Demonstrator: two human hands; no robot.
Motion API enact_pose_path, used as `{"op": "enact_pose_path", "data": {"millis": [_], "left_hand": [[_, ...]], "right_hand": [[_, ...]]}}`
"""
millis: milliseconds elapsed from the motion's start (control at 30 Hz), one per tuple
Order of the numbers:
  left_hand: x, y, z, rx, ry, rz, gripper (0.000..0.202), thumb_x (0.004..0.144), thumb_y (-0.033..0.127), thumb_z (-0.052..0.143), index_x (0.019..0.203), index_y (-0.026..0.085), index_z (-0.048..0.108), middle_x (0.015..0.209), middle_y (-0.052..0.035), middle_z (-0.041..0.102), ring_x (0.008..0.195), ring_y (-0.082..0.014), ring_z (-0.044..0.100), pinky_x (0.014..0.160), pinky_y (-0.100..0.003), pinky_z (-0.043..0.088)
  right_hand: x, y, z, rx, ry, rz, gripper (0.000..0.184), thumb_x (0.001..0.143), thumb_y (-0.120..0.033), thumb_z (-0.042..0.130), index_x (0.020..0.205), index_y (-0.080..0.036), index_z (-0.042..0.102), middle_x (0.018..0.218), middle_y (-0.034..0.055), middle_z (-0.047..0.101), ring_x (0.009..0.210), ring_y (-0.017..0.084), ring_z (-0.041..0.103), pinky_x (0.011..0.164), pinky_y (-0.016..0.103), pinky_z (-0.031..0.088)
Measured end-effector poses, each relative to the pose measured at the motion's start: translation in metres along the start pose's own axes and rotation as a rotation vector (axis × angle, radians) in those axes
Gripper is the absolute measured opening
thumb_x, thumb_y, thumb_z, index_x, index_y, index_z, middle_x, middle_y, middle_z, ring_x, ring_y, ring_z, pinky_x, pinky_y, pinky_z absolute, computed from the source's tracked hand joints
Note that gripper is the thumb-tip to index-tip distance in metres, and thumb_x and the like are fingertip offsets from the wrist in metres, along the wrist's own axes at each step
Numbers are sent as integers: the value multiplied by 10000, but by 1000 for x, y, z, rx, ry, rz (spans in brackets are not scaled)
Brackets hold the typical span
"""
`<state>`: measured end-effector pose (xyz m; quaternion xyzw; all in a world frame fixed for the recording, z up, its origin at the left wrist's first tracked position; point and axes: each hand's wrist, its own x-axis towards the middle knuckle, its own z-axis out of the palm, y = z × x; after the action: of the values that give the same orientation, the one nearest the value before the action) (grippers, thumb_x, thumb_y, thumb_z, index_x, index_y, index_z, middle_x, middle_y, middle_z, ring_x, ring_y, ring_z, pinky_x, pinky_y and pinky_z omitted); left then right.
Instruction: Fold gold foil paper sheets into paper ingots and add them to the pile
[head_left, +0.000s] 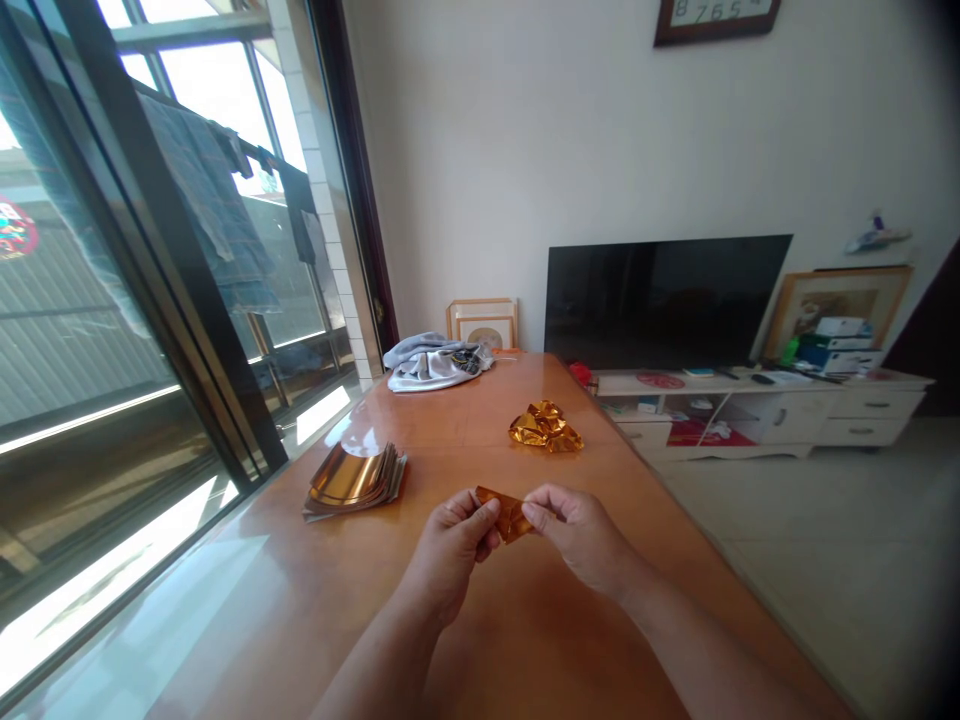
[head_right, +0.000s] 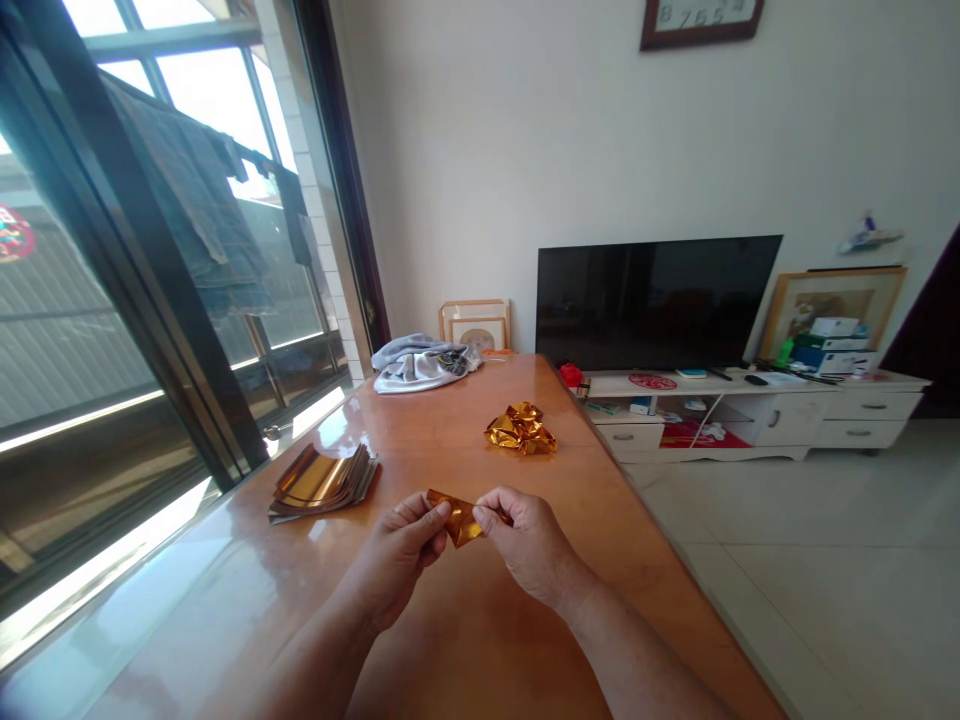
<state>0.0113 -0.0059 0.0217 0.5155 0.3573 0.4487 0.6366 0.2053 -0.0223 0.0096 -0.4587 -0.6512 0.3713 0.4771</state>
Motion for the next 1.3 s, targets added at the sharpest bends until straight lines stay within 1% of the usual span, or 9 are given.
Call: {"op": "enact_pose_path", "data": {"millis": [467,533,600,700,833,900,1067,1233,1300], "left_hand": [[1,0,-3,125,47,46,367,809,480,720,699,160,580,567,23,533,518,-72,367,516,-217,246],[0,0,-3,162,39,66,365,824,481,702,694,160,587,579,16,546,524,-79,382,517,-225,253],[0,-1,-3,202,27,81,360,841,477,681,692,161,596,590,11,552,539,-89,405,526,-233,267],[0,-2,0,261,6,89,338,858,451,662,692,161,613,601,9,553,560,-98,420,548,-241,291],[0,-4,4,341,-17,108,297,862,414,660,714,157,642,625,-1,565,605,-117,456,594,-255,329],[-1,-3,6,364,-31,120,292,868,406,653,724,152,648,656,-15,592,634,-129,482,614,-263,345],[-2,-1,11,364,-55,116,260,856,376,667,736,146,649,679,-20,617,639,-127,492,612,-254,363],[-1,-6,16,239,-18,114,214,810,344,715,808,159,608,665,6,604,599,-110,503,580,-232,382],[0,-7,16,173,-8,129,226,790,322,734,849,171,576,695,10,619,611,-114,534,591,-234,409]], "right_hand": [[-1,-4,-1,89,-99,67,295,889,-458,625,938,-177,701,890,33,701,815,185,611,732,291,466],[-1,-3,-2,79,-44,69,304,875,-456,644,1000,-185,700,939,47,714,865,203,632,760,308,489],[0,-3,-4,29,75,56,328,858,-449,665,1061,-194,695,992,63,717,906,217,641,796,328,507],[-2,-8,-3,-70,187,43,333,866,-427,650,1106,-201,693,992,68,712,801,188,633,739,323,520],[-7,-13,8,-19,123,64,374,880,-366,612,1224,-224,645,1102,70,695,633,121,606,585,280,523],[-9,-11,14,34,93,74,396,874,-324,605,1256,-220,616,1142,80,686,635,118,636,591,284,547],[-9,-7,20,106,65,77,304,874,-283,594,1160,-182,622,895,48,720,737,180,722,709,326,591],[-10,-11,20,88,76,89,206,879,-285,585,1061,-200,628,842,29,717,706,190,734,586,274,566],[-10,-11,20,72,88,70,183,882,-279,581,1040,-200,627,824,24,713,704,186,730,597,276,571]]}}
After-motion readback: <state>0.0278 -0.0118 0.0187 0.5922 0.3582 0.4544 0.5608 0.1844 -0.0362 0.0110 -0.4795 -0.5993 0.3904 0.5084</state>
